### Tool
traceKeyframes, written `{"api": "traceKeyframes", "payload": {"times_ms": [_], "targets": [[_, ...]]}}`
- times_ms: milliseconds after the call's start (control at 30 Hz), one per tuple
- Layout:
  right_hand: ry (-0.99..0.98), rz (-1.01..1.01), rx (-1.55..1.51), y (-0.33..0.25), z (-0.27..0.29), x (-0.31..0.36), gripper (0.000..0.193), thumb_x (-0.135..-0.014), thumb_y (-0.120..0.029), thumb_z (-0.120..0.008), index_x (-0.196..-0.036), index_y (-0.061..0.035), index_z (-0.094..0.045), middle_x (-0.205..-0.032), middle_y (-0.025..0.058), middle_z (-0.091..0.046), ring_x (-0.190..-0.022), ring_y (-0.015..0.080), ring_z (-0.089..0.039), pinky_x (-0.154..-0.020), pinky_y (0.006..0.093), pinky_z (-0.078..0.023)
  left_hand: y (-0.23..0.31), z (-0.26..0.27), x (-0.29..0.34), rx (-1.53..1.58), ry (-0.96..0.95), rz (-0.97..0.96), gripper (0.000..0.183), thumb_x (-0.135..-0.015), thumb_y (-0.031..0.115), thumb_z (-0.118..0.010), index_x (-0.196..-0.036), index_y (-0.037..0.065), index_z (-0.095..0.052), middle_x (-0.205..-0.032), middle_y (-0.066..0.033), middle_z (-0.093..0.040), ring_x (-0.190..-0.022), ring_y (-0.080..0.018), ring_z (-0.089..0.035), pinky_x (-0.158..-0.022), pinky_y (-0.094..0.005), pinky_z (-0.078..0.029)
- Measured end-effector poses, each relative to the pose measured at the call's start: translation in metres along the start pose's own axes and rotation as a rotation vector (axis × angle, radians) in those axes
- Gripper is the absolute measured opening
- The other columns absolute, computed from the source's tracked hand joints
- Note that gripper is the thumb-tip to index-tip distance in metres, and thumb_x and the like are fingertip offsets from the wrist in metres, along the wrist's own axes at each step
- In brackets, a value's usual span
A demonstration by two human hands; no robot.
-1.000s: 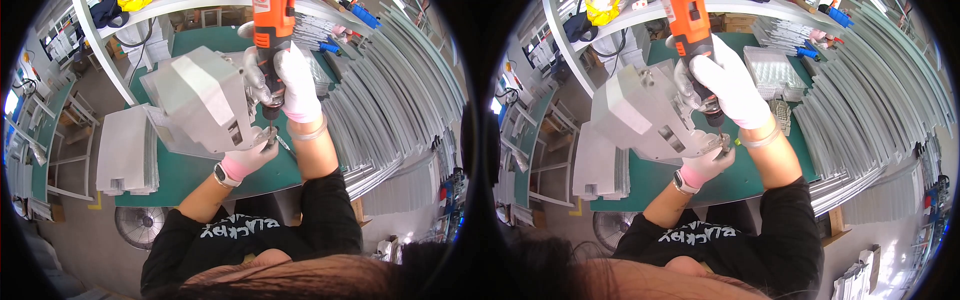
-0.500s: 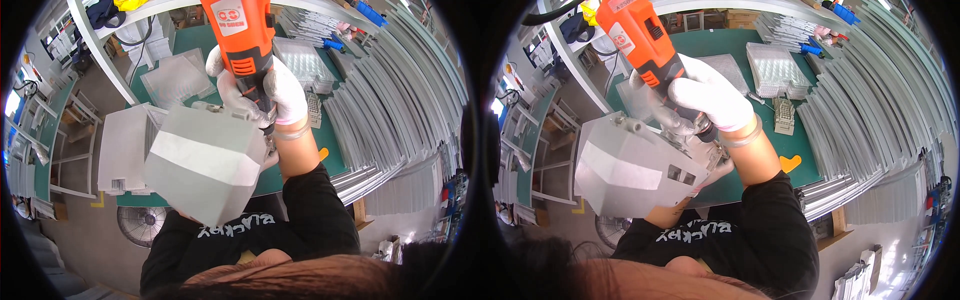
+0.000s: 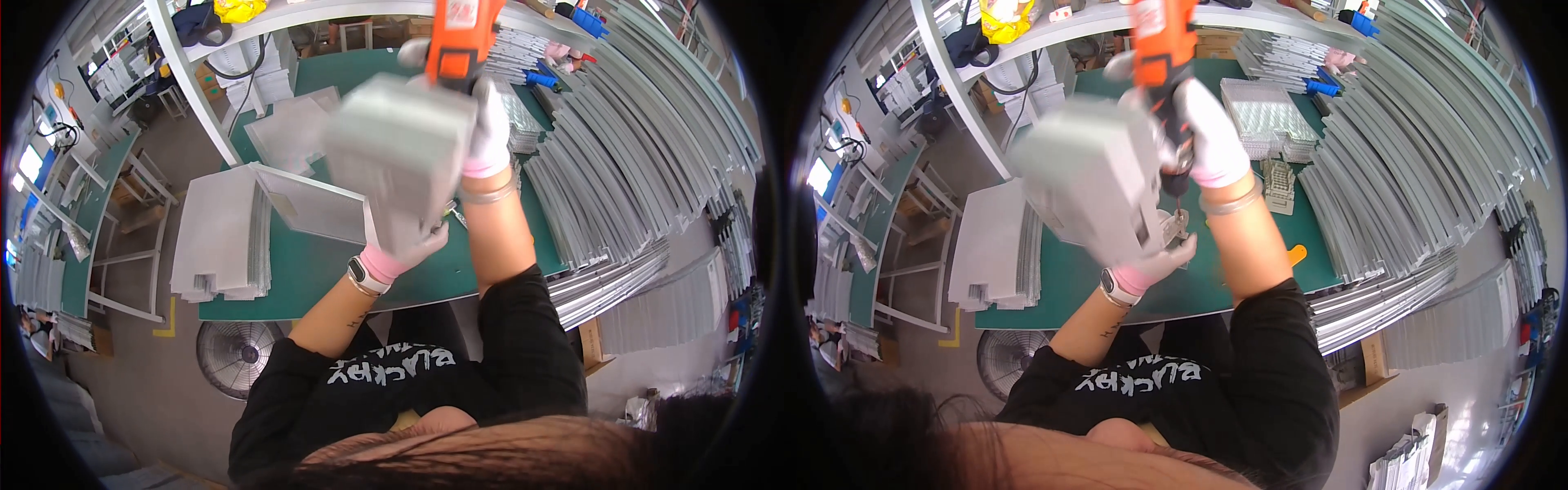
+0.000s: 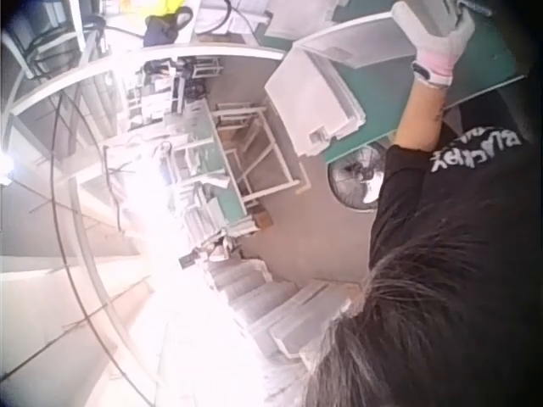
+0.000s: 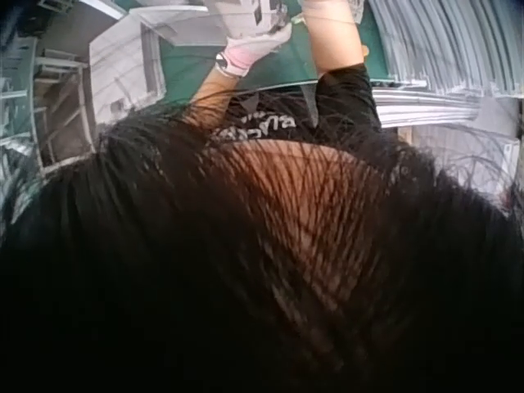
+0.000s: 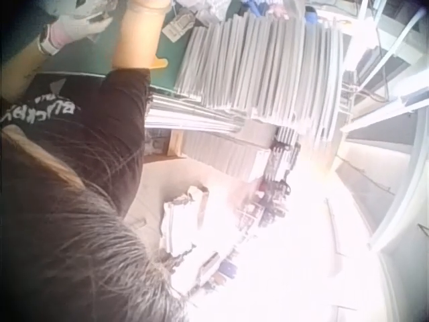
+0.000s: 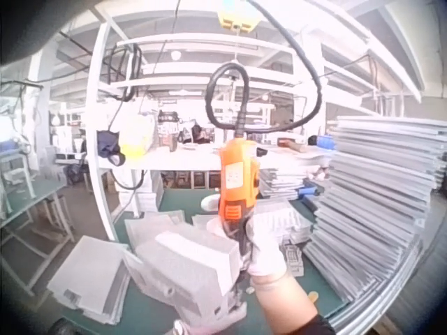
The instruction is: Assembling metal frames onto mesh filter components using an electric screwdriver and a mallet.
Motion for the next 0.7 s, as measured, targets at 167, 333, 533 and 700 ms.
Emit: {"api": "traceKeyframes", "payload": {"times_ms": [167,333,533,700], "targets": [[0.331,0.093,0.162,-0.039,-0.007,-0.014,0.041,-0.102,-0.047,-0.047,-0.097,-0.0061,-0.052,-0.077,0.0,-0.055,-0.058,0.0044,-0.053,-0.048,0.018,-0.042,0.022,0.041,0.01,-0.055,-0.153,-0.027,0.025,-0.072,0.035,-0.074,-0.064,0.016,-0.061,-0.064,-0.0019,-0.059,-0.063,-0.0264,-0.06,-0.06,-0.0442,-0.041],[0.015,-0.039,0.003,-0.037,-0.023,-0.002,0.051,-0.102,-0.046,-0.046,-0.128,-0.0016,-0.046,-0.078,0.0018,-0.052,-0.056,0.0046,-0.047,-0.05,0.0193,-0.039,0.035,0.088,0.123,-0.1,-0.757,-0.12,0.034,-0.08,0.039,-0.071,-0.065,0.009,-0.063,-0.065,-0.0087,-0.059,-0.066,-0.0294,-0.063,-0.058,-0.0436,-0.046],[0.209,-0.021,0.256,-0.028,-0.037,0.021,0.067,-0.104,-0.046,-0.04,-0.149,0.003,-0.031,-0.073,0.0014,-0.045,-0.054,0.0046,-0.042,-0.051,0.0188,-0.038,-0.008,0.099,0.268,-0.242,-1.255,-0.356,0.011,-0.073,0.022,-0.066,-0.078,0.013,-0.064,-0.074,-0.0019,-0.059,-0.082,-0.0198,-0.061,-0.078,-0.0351,-0.048],[0.167,-0.064,0.165,-0.015,-0.033,0.032,0.069,-0.097,-0.047,-0.055,-0.148,-0.0063,-0.032,-0.076,0.0049,-0.055,-0.056,0.009,-0.05,-0.048,0.0222,-0.04,-0.032,0.14,0.126,-0.716,-0.124,0.076,0.052,-0.076,0.029,-0.069,-0.117,0.001,-0.055,-0.095,-0.0119,-0.057,-0.088,-0.0316,-0.054,-0.077,-0.049,-0.04]]}}
Point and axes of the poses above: each hand's wrist, its own x-axis away from the middle knuckle, its own z-axis out of the back of the hand, y = z × x, the point moved 4 cm from there along -x, towards the middle knuckle
